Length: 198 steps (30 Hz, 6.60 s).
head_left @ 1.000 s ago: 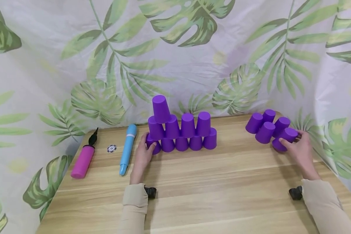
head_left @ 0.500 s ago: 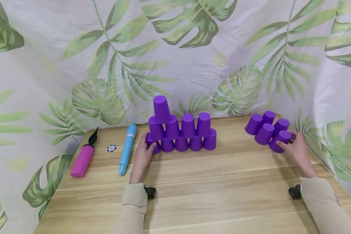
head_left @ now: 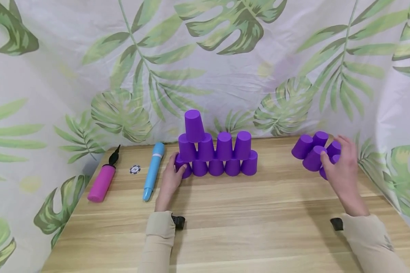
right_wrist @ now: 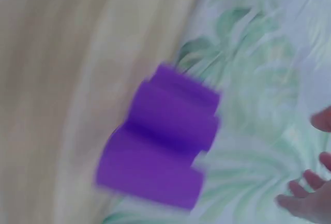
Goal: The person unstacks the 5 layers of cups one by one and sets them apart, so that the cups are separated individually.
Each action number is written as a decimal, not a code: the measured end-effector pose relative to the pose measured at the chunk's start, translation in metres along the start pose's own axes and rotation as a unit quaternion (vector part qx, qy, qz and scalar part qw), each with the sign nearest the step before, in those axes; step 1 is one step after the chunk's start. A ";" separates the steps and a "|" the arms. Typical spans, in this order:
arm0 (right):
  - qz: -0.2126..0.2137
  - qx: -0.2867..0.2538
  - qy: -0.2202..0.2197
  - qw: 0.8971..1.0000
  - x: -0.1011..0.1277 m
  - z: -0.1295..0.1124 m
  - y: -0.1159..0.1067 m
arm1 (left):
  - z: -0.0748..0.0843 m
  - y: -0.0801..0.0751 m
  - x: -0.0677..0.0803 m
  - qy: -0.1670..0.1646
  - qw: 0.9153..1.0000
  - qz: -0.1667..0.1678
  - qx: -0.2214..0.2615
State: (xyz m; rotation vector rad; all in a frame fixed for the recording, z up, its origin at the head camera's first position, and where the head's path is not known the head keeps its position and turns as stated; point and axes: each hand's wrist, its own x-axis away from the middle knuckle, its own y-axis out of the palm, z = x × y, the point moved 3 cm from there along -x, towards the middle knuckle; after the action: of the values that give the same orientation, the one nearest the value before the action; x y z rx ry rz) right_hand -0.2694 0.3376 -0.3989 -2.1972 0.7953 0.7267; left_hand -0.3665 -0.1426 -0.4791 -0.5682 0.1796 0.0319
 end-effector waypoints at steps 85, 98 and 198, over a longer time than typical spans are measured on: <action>-0.209 0.028 0.136 0.968 -0.009 0.013 0.084 | 0.000 -0.002 0.000 0.003 1.000 0.004 0.000; -0.238 0.070 0.151 0.957 -0.003 0.033 0.091 | 0.001 0.000 0.000 -0.002 1.000 0.003 0.010; -0.128 -0.007 0.151 0.980 0.036 0.005 0.015 | -0.002 0.002 -0.001 0.004 1.000 0.008 0.004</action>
State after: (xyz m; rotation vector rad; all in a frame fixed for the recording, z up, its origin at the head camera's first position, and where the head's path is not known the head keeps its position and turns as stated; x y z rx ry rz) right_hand -0.2577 0.3208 -0.4325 -2.3984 0.6332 0.2748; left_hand -0.3675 -0.1419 -0.4815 -0.5588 0.1923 0.0442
